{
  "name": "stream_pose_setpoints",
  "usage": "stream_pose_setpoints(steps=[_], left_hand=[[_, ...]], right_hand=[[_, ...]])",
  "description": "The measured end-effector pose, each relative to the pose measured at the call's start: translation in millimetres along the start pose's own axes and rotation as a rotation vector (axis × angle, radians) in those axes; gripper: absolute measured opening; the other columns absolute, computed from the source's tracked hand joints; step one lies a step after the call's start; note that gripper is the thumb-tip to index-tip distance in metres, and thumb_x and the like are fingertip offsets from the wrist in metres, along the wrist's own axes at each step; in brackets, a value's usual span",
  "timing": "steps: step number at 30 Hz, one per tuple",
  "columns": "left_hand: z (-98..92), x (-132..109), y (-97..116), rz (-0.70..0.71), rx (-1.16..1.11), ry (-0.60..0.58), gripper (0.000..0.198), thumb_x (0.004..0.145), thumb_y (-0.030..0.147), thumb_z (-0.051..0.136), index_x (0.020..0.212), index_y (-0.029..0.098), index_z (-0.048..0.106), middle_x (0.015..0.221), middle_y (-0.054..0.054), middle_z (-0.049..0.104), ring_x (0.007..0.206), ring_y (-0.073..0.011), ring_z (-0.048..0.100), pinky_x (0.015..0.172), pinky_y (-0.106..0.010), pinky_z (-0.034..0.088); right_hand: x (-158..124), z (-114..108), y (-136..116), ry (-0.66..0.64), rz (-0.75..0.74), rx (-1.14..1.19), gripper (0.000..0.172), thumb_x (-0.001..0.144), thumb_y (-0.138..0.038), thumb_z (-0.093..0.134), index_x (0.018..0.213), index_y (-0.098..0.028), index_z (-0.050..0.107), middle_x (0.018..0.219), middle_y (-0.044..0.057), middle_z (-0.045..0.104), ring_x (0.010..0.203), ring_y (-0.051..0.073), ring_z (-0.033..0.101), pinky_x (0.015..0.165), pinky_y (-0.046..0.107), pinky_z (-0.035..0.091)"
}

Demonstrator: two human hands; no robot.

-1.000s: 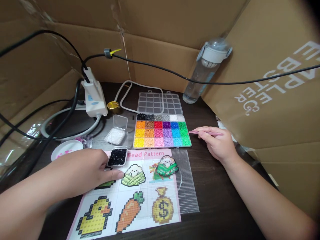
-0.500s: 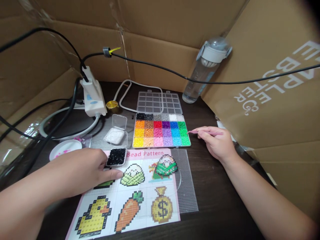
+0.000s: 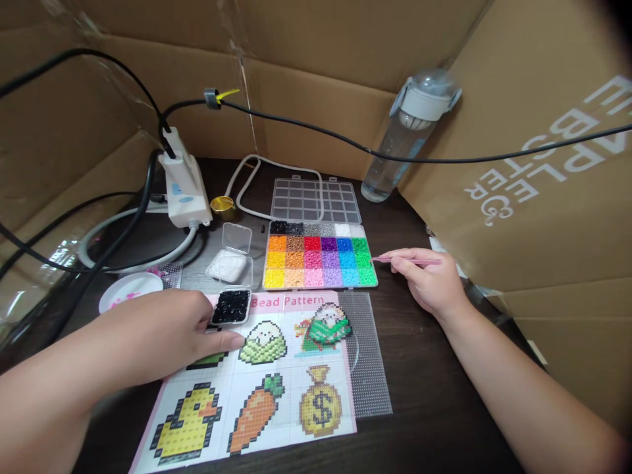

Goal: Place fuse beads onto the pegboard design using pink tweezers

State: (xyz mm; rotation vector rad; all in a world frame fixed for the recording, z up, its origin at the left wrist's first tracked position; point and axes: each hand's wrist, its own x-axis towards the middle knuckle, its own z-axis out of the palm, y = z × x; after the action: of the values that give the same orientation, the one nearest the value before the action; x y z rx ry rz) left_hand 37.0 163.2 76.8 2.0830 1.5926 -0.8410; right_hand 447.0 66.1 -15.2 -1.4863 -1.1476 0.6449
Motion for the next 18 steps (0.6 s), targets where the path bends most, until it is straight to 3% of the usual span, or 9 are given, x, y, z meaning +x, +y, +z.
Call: stream_pose_setpoints(steps=[5,11,18], left_hand=[[0.6,2,-1,-0.009,0.005,-0.003,0.063,0.088,0.088,0.068,0.059,0.034,0.058,0.083,-0.016,0.086,0.082,-0.0414,0.081,0.074,-0.05,0.047],[7.0,7,-9,-0.008,-0.027,0.038,0.068,0.079,0.097,0.076,0.055,0.035,0.06,0.076,-0.015,0.083,0.077,-0.0425,0.079,0.069,-0.05,0.047],[10.1,5,-13,0.062,-0.02,0.093,0.064,0.086,0.09,0.072,0.057,0.033,0.06,0.072,-0.017,0.083,0.07,-0.041,0.079,0.067,-0.05,0.046]], right_hand=[[1,0,1,-0.003,-0.011,0.012,0.015,0.09,-0.048,0.103,0.088,-0.032,0.102,0.104,0.01,0.101,0.101,0.033,0.096,0.093,0.047,0.075],[0,4,-5,0.019,-0.03,0.01,0.015,0.091,-0.046,0.101,0.095,-0.032,0.105,0.108,0.011,0.102,0.094,0.03,0.092,0.078,0.041,0.071],[0,5,-6,0.002,-0.024,-0.038,0.017,0.093,-0.048,0.101,0.098,-0.033,0.105,0.108,0.011,0.102,0.092,0.03,0.091,0.075,0.04,0.07]])
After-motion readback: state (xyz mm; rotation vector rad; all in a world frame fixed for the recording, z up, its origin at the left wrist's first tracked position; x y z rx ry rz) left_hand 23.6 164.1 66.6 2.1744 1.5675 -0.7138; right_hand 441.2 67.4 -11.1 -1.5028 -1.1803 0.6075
